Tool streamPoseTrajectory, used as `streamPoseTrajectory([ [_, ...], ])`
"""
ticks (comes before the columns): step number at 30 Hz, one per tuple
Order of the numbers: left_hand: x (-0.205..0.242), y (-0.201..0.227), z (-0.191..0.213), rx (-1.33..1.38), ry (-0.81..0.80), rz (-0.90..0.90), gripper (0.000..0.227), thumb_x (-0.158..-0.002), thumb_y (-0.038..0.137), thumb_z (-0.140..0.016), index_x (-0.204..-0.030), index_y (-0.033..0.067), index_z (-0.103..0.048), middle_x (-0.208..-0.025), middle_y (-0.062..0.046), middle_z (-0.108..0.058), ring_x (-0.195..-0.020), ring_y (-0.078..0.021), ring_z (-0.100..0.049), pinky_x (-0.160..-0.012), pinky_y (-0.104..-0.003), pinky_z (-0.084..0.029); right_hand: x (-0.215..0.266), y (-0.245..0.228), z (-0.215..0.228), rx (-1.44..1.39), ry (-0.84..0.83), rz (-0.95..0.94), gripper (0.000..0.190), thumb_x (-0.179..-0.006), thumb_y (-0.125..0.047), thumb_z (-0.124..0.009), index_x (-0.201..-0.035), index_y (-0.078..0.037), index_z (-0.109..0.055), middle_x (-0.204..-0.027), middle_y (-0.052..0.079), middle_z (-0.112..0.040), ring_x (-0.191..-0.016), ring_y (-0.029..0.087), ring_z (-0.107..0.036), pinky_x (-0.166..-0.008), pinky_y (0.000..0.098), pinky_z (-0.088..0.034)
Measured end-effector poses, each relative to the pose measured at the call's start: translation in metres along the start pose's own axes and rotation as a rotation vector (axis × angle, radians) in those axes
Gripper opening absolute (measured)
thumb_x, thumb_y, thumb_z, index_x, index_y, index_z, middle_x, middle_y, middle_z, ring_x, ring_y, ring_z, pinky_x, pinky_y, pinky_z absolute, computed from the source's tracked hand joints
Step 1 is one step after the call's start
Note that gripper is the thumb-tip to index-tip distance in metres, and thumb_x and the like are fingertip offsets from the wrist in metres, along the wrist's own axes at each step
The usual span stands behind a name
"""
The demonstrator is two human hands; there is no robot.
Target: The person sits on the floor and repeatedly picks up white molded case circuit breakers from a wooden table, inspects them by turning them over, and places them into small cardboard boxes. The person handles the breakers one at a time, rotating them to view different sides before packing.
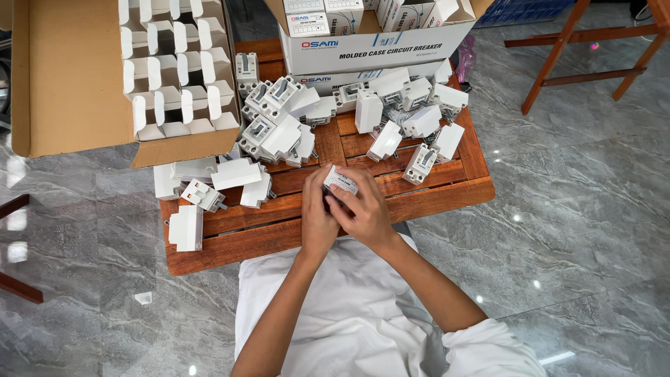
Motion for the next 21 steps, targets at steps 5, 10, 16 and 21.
streamPoseTrajectory([
  [5, -0.003, 0.005, -0.001, 0.0, -0.006, 0.029, 0.084, -0.091, 0.004, -0.093, -0.164, 0.0013, -0.052, -0.15, -0.02, -0.059, -0.144, -0.0448, -0.058, -0.123, -0.062, -0.045, 0.011, 0.008, 0.0, -0.152, 0.009, -0.106, 0.021, -0.102, 0.001, -0.081, -0.122, 0.0, -0.08, -0.139, 0.022, -0.073, -0.127, 0.048, -0.074, -0.1, 0.0567, -0.062],
  [10, -0.007, 0.027, 0.005, -0.033, -0.033, 0.048, 0.087, -0.092, -0.005, -0.088, -0.168, 0.0017, -0.046, -0.15, -0.019, -0.054, -0.144, -0.0448, -0.055, -0.124, -0.062, -0.045, 0.038, 0.019, -0.01, -0.358, 0.029, -0.342, 0.043, -0.105, -0.001, -0.08, -0.14, 0.005, -0.056, -0.144, 0.025, -0.068, -0.136, 0.046, -0.07, -0.111, 0.0564, -0.057],
  [16, -0.01, 0.027, 0.009, -0.006, -0.042, 0.112, 0.077, -0.096, -0.008, -0.082, -0.164, 0.0015, -0.048, -0.148, -0.017, -0.051, -0.146, -0.0438, -0.054, -0.124, -0.062, -0.046, 0.034, 0.015, -0.003, -0.4, -0.013, -0.453, 0.059, -0.118, -0.007, -0.06, -0.171, 0.005, -0.038, -0.171, 0.025, -0.053, -0.16, 0.045, -0.047, -0.13, 0.0616, -0.038],
  [21, -0.018, 0.035, 0.022, -0.023, -0.105, 0.157, 0.069, -0.101, 0.003, -0.083, -0.161, 0.0, -0.049, -0.144, -0.021, -0.058, -0.144, -0.0488, -0.06, -0.119, -0.063, -0.052, 0.036, 0.02, -0.002, -0.406, -0.073, -0.48, 0.065, -0.118, -0.005, -0.056, -0.179, -0.001, -0.035, -0.179, 0.02, -0.048, -0.165, 0.039, -0.043, -0.134, 0.0543, -0.035],
])
Point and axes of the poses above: each hand's wrist, its own x-axis away from the middle knuckle, its own z-axis out of the back of the hand, y = z × x, the point moved 1 cm from there along -x, towards the middle knuckle
